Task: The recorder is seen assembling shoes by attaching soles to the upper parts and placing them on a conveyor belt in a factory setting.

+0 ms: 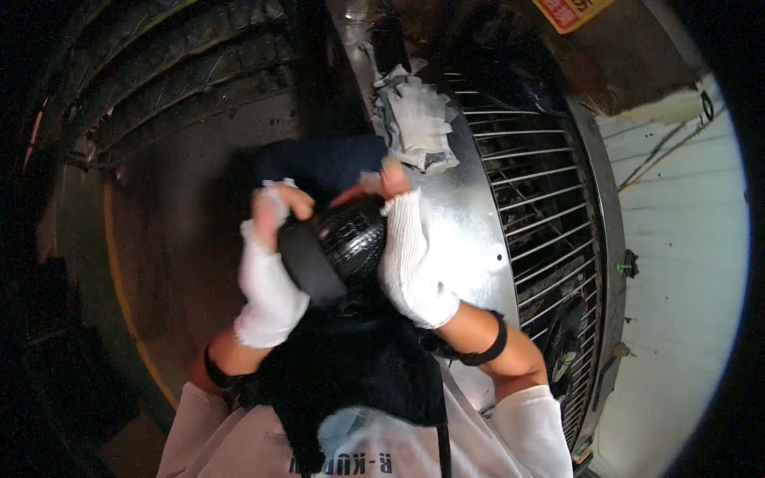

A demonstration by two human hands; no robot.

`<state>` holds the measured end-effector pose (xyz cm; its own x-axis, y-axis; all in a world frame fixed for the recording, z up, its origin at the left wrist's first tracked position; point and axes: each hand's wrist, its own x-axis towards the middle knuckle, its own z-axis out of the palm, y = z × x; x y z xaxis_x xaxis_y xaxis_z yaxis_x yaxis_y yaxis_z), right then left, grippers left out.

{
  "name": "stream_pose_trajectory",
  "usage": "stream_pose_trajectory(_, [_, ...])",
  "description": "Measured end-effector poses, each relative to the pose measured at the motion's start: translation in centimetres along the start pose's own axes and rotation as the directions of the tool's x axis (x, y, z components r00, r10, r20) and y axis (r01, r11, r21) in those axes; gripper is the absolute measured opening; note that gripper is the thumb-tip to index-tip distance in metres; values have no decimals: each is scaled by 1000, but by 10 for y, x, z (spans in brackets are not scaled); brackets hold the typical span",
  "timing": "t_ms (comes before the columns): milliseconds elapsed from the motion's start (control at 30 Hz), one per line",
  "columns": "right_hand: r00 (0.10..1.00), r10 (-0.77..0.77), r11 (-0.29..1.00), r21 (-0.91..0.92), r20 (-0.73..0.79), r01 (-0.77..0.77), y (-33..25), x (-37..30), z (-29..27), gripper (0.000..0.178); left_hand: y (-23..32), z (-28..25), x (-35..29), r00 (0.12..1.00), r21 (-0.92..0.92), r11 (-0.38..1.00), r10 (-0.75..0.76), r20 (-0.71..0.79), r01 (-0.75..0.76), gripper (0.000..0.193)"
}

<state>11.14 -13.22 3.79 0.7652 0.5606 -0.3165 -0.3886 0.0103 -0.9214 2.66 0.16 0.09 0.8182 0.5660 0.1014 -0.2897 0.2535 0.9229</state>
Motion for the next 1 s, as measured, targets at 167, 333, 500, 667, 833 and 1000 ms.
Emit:
stream_pose_trajectory(167, [128, -801, 227, 99, 585, 969, -44, 26, 37, 53, 4, -34, 26, 997, 328, 942, 54, 63, -72, 49])
stream_pose_trajectory(333, [201, -172, 312, -140, 964, 940, 15, -11, 66, 57, -55, -31, 35, 708, -527, 488, -586, 394, 696, 66])
stream_pose_trajectory(500, [457, -456, 408, -277, 764, 870, -7, -21, 2, 41, -67, -62, 2, 749, -729, 286, -489, 447, 622, 75])
stream_pose_trajectory(667, [963, 103, 983, -173, 248, -61, 44, -14, -61, 41, -36, -56, 17, 697, -714, 183, -475, 537, 675, 78])
stream_pose_trajectory(833, [872, 19, 964, 222, 489, -146, 91, -37, -48, 42, -40, -67, -1, 729, -680, 328, -510, 457, 655, 86])
stream_pose_trajectory(1000, [878, 178, 983, -36, 444, -182, 74, -20, -46, 47, -35, -70, -2, 713, -694, 275, -510, 482, 666, 87])
